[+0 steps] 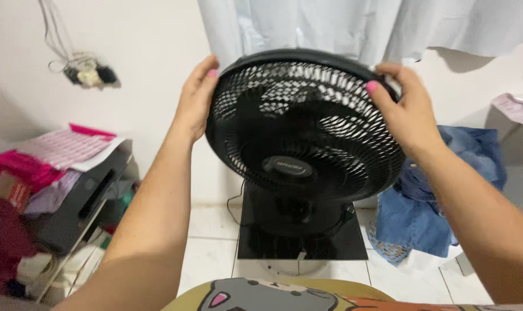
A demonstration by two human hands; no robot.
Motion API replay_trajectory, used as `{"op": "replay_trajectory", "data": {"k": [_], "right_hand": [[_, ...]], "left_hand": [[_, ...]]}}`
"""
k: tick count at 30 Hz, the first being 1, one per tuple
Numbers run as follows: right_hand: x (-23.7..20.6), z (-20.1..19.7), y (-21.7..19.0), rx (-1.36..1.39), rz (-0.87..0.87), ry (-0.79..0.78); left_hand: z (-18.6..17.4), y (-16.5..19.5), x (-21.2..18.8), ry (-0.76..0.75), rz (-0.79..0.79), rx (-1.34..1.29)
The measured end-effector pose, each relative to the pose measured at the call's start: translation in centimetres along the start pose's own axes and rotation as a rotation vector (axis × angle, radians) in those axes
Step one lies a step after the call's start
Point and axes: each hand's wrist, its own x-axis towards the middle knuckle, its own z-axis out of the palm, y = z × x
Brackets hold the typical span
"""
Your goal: The person services a black table fan by hand. They unclip and remove the front grille, set it on a bed, loosen the blade cap and remove the fan blades, then reattach the blades and secure the front grille back onto the fan housing.
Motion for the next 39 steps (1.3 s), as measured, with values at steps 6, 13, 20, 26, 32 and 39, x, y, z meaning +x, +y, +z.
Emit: {"op": "replay_trajectory", "data": {"k": [6,13,20,26,32,39], "right_hand": [[0.3,4.3,-5.5,-0.414,-0.729,0.052],[0.3,15.2,-11.5,-0.35,-0.826,-0.39],[-1.4,25.1,-13.6,-0.721,-0.685,-0.535],[-3.0,27.2,-14.7,-1.086,-0.498,-0.525],[-3.2,28.2,-15.4,-1.333,-0.44,-0.523],[-1.9,29.3,-15.6,-1.489,-0.315,-0.504]], "left_hand": [[-4.6,-6.9,-2.9,0.281,-0.337,0.272],[-8.6,-12.1,-4.5,0.002,-0.513,0.254],[-9.2,-18.0,-1.6,-0.303,-0.495,0.236],[-9.5,-20.6,-0.2,-0.501,-0.116,0.077],[-10.4,-16.4,-0.1,-0.609,-0.081,0.425],[-10.2,-12.7,-0.2,-0.67,-0.104,0.497]]}}
